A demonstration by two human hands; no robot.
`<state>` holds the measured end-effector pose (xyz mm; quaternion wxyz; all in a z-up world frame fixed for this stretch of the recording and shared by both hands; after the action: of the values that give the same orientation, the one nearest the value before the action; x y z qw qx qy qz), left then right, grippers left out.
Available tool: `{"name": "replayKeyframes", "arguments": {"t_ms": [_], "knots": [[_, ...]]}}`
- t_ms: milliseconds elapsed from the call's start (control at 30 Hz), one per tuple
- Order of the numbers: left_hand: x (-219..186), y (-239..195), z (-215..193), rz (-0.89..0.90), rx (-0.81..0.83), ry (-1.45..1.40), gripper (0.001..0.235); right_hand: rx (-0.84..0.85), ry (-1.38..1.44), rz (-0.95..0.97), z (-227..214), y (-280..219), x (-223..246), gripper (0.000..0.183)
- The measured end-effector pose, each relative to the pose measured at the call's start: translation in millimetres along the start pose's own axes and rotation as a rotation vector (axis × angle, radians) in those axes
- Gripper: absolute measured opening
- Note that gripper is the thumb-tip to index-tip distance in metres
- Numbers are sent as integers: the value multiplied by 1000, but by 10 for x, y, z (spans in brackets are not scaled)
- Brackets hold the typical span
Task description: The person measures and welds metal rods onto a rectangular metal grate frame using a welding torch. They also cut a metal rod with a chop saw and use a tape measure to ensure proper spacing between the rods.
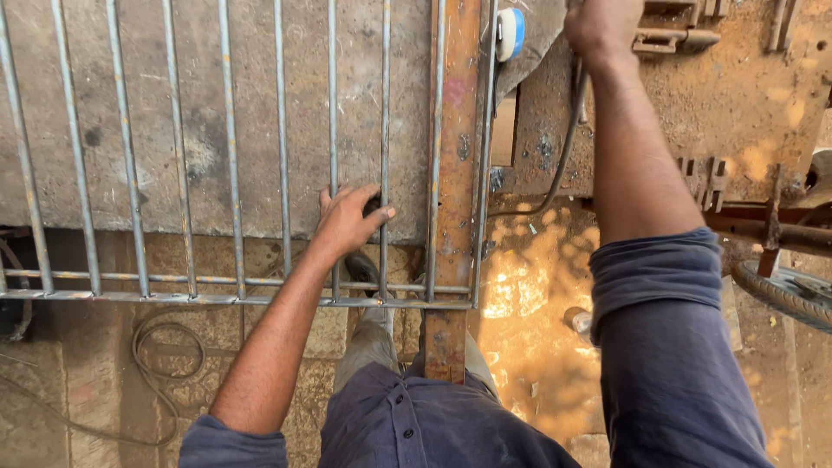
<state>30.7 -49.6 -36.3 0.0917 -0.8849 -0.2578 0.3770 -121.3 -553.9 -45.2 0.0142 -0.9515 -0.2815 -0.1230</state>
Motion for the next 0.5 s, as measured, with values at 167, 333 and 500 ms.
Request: {"name": "replayKeyframes", "arguments": {"t_ms": [167, 333, 500], "knots": [[-5, -21, 27, -45, 32, 6, 64, -137, -20, -239, -82, -314, 436, 40], [-6, -11, 15, -47, 41, 4, 64, 117, 129, -203, -130, -466, 645, 57], [-50, 10, -24, 27, -28, -4, 65, 142, 131, -366, -399, -755, 1035, 82]]}}
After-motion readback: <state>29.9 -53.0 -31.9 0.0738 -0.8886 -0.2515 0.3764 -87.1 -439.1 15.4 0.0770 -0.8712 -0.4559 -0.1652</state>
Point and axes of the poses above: each hand's wrist, its own y-axis towards the middle knuckle, its own z-axis out of the palm, x = y × z, the point moved 8 cm from there along y, towards the middle knuckle, and after that the axes turned 2 degrees about z, right-handed, at the moved point
